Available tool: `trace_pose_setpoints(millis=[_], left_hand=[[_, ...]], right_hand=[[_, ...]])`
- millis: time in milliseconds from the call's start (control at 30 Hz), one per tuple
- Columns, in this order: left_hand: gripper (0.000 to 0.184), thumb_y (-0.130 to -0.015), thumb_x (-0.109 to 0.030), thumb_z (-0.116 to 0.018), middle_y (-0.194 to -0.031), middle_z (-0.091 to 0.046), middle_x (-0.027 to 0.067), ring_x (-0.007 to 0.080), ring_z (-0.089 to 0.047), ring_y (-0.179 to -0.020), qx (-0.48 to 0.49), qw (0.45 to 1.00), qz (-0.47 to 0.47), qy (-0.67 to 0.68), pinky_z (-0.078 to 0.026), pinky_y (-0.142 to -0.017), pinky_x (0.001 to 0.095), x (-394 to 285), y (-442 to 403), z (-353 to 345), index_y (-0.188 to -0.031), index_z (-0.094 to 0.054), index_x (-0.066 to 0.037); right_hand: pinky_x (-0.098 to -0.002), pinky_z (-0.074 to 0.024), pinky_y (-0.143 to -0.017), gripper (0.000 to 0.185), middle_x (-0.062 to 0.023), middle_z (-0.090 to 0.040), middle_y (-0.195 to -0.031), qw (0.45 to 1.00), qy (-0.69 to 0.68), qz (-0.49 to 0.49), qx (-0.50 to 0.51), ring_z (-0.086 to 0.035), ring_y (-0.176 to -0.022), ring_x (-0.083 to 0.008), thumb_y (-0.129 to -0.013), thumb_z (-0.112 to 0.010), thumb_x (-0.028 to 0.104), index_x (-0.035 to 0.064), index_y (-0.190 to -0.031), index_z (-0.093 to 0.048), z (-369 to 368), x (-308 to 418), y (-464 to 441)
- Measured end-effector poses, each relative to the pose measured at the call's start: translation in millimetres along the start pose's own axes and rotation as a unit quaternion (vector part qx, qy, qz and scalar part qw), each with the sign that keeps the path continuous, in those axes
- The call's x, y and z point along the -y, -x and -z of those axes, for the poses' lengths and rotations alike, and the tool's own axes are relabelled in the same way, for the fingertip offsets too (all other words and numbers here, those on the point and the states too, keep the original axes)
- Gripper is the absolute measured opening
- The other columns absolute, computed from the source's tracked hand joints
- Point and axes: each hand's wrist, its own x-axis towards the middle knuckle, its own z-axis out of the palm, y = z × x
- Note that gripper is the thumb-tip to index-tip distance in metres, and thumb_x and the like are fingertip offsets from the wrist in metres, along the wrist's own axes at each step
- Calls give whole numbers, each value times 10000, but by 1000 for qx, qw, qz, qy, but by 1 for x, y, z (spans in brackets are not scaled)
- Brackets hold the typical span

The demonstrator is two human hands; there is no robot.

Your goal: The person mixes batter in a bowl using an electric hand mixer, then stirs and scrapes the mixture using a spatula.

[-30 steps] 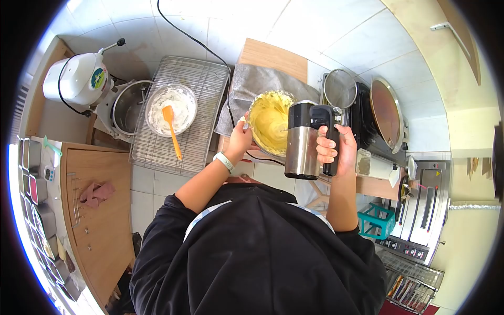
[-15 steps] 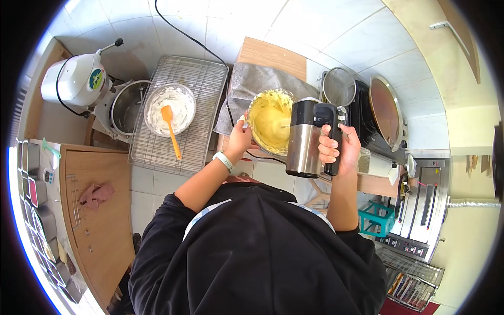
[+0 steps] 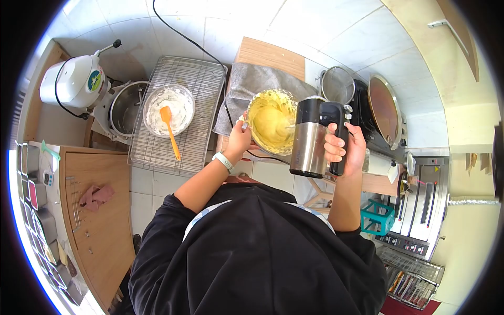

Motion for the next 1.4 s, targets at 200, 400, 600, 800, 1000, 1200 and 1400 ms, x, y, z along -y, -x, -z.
trace_pose_setpoints(millis=[200,400,600,800,1000,1200,1400], left_hand=[[471,-932,-97,-385,-882,-567,112,216,-651,-683,-4,1000,-4,2,-589,-523,304,1,0,-1,-1386,-269,-149],[461,-939,-89,-358,-1137,-535,170,308,-662,-776,15,1000,3,-13,-587,-587,317,-2,3,0,-1381,-228,-96],[495,-930,-97,-398,-936,-575,136,229,-658,-714,9,1000,-22,6,-592,-540,326,-1,5,-2,-1398,-244,-147],[491,-936,-109,-397,-920,-563,115,223,-655,-710,4,1000,-6,6,-592,-544,317,0,3,-1,-1399,-250,-181],[488,-937,-106,-388,-903,-556,106,219,-652,-713,7,1000,-18,2,-590,-536,308,3,0,0,-1399,-255,-191],[490,-933,-94,-386,-904,-554,108,226,-653,-712,8,1000,-3,-2,-593,-543,313,5,-3,1,-1397,-258,-186],[488,-932,-102,-397,-901,-559,111,226,-653,-704,2,1000,-6,7,-594,-545,314,6,-3,1,-1395,-263,-183]], right_hand=[[-264,-338,-409,314,-13,-423,-604,1000,-6,-6,-8,-369,-454,-106,-871,-438,323,29,-948,-514,-2,-3,-10],[-261,-332,-408,306,-12,-427,-603,1000,13,-6,-1,-372,-455,-103,-869,-440,320,31,-930,-517,-2,-6,-22],[-261,-340,-405,306,-10,-428,-601,1000,13,-2,2,-375,-453,-103,-858,-449,325,35,-921,-520,-6,-10,-29],[-260,-342,-407,308,-10,-431,-598,1000,6,2,11,-378,-451,-104,-855,-451,327,35,-925,-519,-5,-11,-29],[-255,-329,-391,315,-9,-424,-595,1000,5,16,13,-369,-439,-100,-857,-446,331,32,-936,-506,-11,-6,-18],[-257,-330,-382,316,-10,-420,-591,999,6,24,31,-368,-432,-101,-858,-441,332,32,-936,-497,-20,-6,-9],[-257,-329,-378,310,-12,-417,-587,999,0,23,28,-366,-428,-102,-858,-439,329,33,-933,-490,-21,-9,-8]])
